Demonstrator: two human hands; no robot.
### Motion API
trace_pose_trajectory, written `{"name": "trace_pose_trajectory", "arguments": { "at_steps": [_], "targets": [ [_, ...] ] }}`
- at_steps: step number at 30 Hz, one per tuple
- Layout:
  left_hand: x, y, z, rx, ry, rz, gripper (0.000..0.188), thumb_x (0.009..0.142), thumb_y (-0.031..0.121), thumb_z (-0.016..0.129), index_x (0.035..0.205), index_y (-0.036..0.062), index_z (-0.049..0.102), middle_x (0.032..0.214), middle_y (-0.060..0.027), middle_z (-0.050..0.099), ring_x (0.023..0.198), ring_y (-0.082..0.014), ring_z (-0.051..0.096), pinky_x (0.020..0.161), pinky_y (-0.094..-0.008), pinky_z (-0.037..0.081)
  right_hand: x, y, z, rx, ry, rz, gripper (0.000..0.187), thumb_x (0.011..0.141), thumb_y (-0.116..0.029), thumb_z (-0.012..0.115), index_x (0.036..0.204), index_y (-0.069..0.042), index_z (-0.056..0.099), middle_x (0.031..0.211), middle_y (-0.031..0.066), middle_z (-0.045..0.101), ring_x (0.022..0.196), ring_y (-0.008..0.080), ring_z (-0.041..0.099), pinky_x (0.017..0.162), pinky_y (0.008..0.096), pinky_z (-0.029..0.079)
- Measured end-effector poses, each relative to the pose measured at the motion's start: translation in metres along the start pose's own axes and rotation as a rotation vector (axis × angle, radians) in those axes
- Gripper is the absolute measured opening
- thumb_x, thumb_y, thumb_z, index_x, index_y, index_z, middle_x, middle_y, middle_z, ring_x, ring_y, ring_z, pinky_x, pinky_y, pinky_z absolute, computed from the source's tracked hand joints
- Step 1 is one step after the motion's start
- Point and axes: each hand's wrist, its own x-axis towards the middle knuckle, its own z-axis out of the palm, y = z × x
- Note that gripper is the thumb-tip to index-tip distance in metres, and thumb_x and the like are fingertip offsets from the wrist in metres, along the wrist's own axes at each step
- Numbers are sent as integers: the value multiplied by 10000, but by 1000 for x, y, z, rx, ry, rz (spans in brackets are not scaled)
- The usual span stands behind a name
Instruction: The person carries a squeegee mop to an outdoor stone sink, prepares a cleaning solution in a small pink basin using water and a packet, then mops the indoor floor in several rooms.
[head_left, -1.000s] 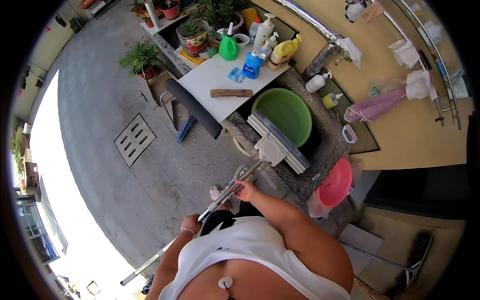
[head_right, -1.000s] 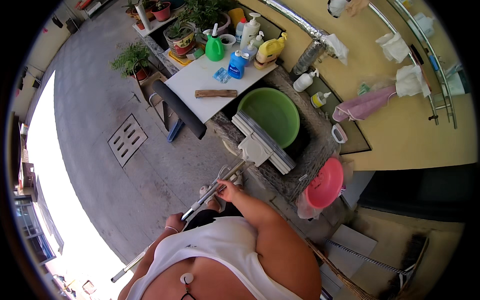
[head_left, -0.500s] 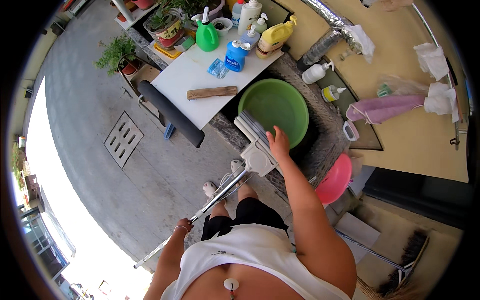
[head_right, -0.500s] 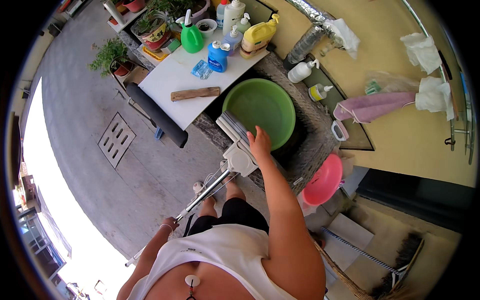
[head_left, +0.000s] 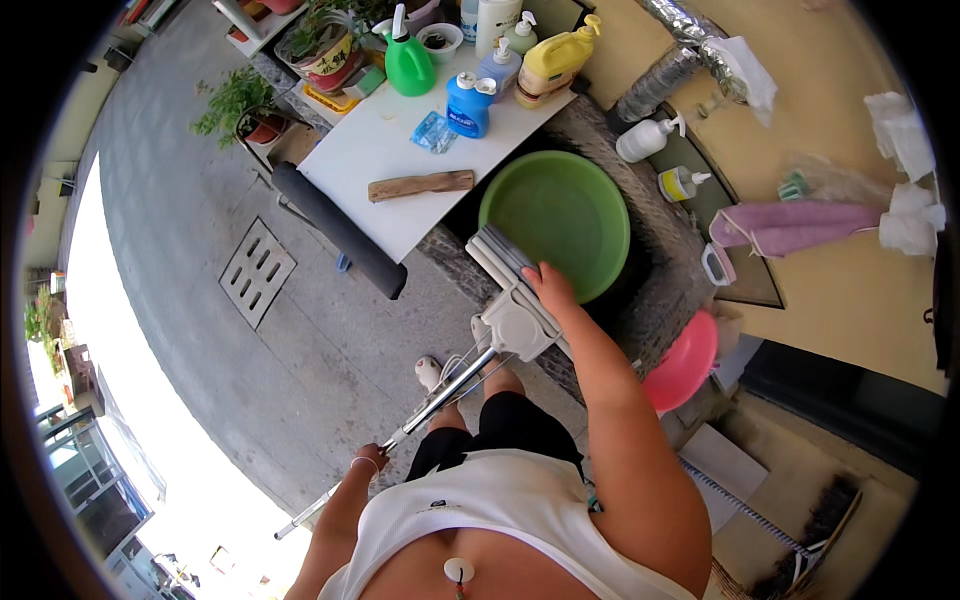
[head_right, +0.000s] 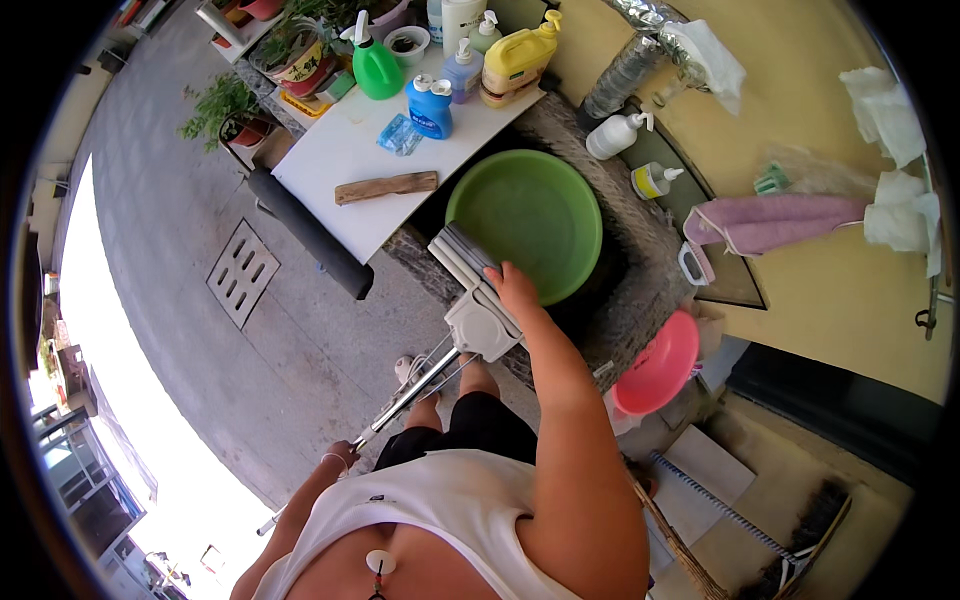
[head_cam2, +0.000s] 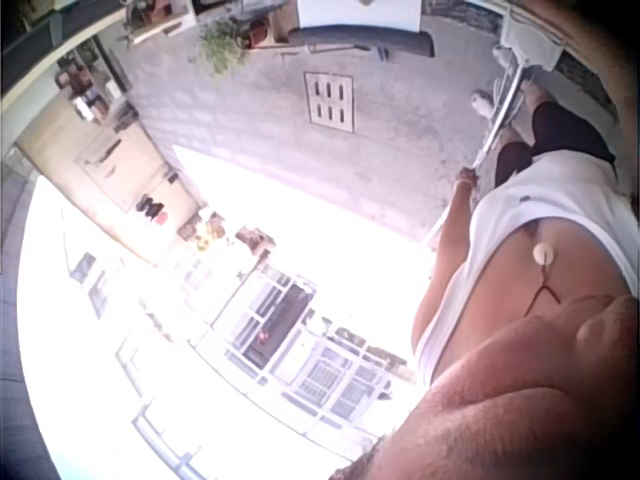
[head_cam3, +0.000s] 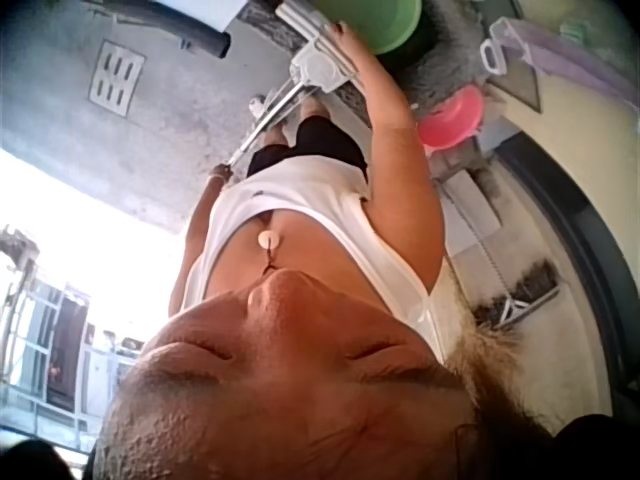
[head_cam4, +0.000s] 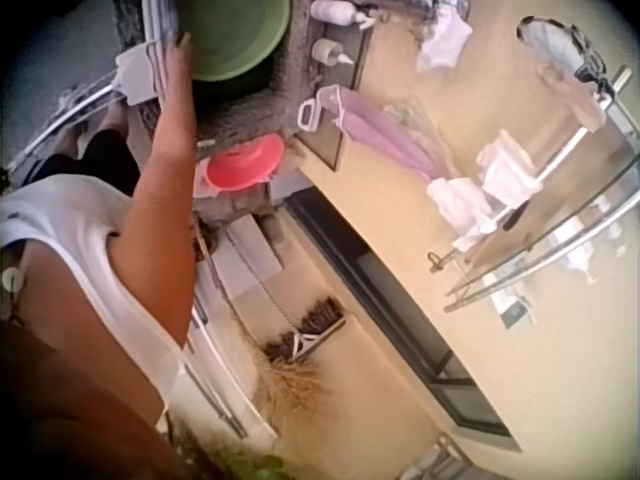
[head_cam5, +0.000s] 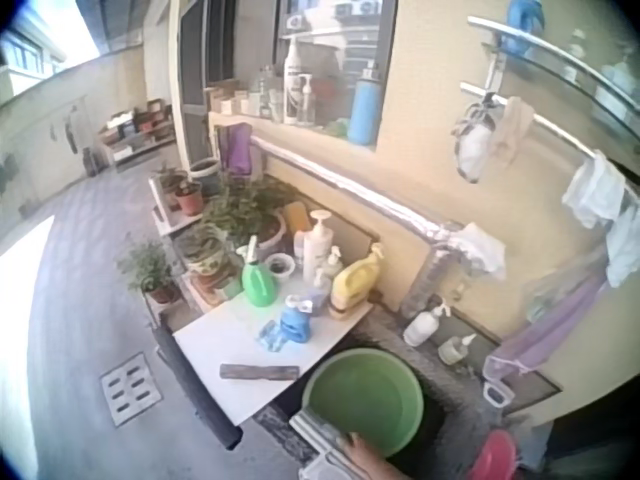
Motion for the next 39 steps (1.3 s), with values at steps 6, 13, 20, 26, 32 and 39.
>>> {"name": "trace_pose_trajectory", "arguments": {
  "at_steps": [6,13,20,26,32,39],
  "targets": [
    [24,16,-9,-11,-50,36,451,699,447,662,911,50,649,895,-176,644,847,-338,607,748,-393,480,-7,43,-18,840,10,256,738,869,-619,307,1259,-7,441,1187,183,525,1070,256,515,977,352,329],
    [88,40,9,-25,-155,-68,514,742,521,593,978,66,631,936,-186,632,882,-329,602,774,-406,470,-66,31,-32,203,19,115,615,763,-328,655,1241,2,449,1192,207,521,1111,302,504,910,361,403],
    [82,78,-18,-282,175,62,601,766,497,588,1140,30,531,1123,-208,558,1014,-339,550,864,-402,429,-81,11,-19,27,227,54,489,684,-267,652,1099,-29,548,1037,175,587,984,322,548,835,378,440],
    [92,56,5,-360,94,178,580,766,468,606,1128,18,543,1041,-195,592,818,-256,629,749,-362,482,-96,-13,-20,-21,320,12,478,638,-265,656,1055,-45,575,1001,157,596,953,312,555,822,387,447],
    [90,27,0,-117,92,329,355,841,365,527,885,22,609,769,-97,626,629,-196,623,598,-345,491,-103,-23,-26,-51,248,14,512,645,-297,639,1085,-44,572,1013,157,603,953,313,565,831,386,446],
    [78,22,-41,206,186,618,272,842,308,514,866,48,590,837,-84,628,651,-194,618,571,-301,493,-113,-31,-24,-121,137,-12,588,679,-287,631,1202,-53,498,1164,164,544,1058,299,524,886,370,423]
  ]
}}
